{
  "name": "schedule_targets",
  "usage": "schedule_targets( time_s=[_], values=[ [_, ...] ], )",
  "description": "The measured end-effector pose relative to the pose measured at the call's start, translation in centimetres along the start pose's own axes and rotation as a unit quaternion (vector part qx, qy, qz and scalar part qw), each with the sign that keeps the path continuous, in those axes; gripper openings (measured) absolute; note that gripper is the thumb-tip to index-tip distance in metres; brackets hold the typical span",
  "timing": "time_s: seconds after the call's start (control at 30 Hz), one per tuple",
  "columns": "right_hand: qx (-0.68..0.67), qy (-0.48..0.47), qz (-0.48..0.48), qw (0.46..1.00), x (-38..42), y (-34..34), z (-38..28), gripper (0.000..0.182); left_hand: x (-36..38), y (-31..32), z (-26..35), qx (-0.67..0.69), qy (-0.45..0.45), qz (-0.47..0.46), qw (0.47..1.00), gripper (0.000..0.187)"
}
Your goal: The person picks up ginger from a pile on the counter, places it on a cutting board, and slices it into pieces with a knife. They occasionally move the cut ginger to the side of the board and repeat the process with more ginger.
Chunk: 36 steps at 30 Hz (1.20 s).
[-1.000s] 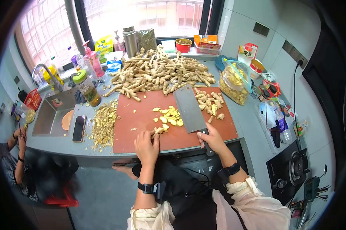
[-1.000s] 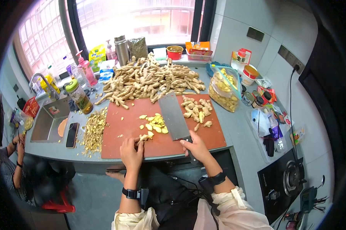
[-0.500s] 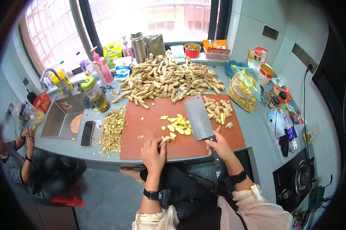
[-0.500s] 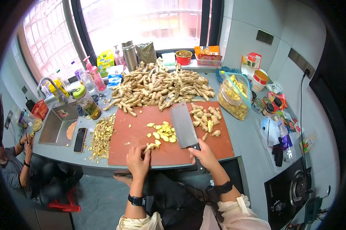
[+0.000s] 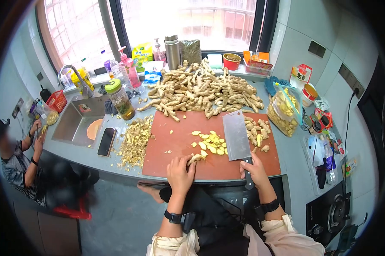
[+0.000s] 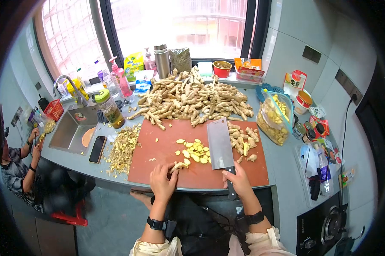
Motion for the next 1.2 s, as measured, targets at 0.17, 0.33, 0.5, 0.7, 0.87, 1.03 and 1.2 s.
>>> schedule_targets(
  time_s=[0.17,0.33,0.5,0.7,0.87,1.03,1.2],
  values=[
    [0.019,0.001,-0.013,1.0,0.6,-0.1,-0.8,0.036,0.0,0.0,0.0,-0.002,-0.004,-0.002,1.0,0.021],
    [0.066,0.025,-0.085,0.994,0.8,0.7,-2.6,0.034,0.2,0.1,-0.2,-0.008,-0.012,-0.015,1.0,0.02],
    [0.168,0.065,-0.133,0.975,0.1,2.5,-5.0,0.03,0.0,0.1,-0.3,0.017,0.0,0.003,1.0,0.02],
    [0.333,0.087,-0.155,0.926,-0.7,3.9,-7.2,0.024,0.2,0.1,-0.6,0.012,-0.011,-0.026,1.0,0.02],
    [0.407,0.096,-0.105,0.902,-0.3,4.3,-8.4,0.022,0.2,0.1,-0.6,0.004,-0.002,-0.011,1.0,0.018],
    [0.483,-0.009,-0.039,0.875,-0.5,2.7,-7.3,0.029,0.0,0.1,-0.3,0.007,-0.01,-0.017,1.0,0.018],
    [0.198,0.06,-0.064,0.976,-0.8,0.9,-4.2,0.032,-1.8,0.8,0.7,0.014,0.006,-0.052,0.999,0.021]
  ],
)
Point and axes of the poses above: each hand's wrist, its own x-axis away from the middle knuckle, its own y-axis out of the palm, z = x × y, the point moved 1 cm from there along -x, towards the middle knuckle, and after that the axes turned 11 degrees about y, right-handed, at the moved point
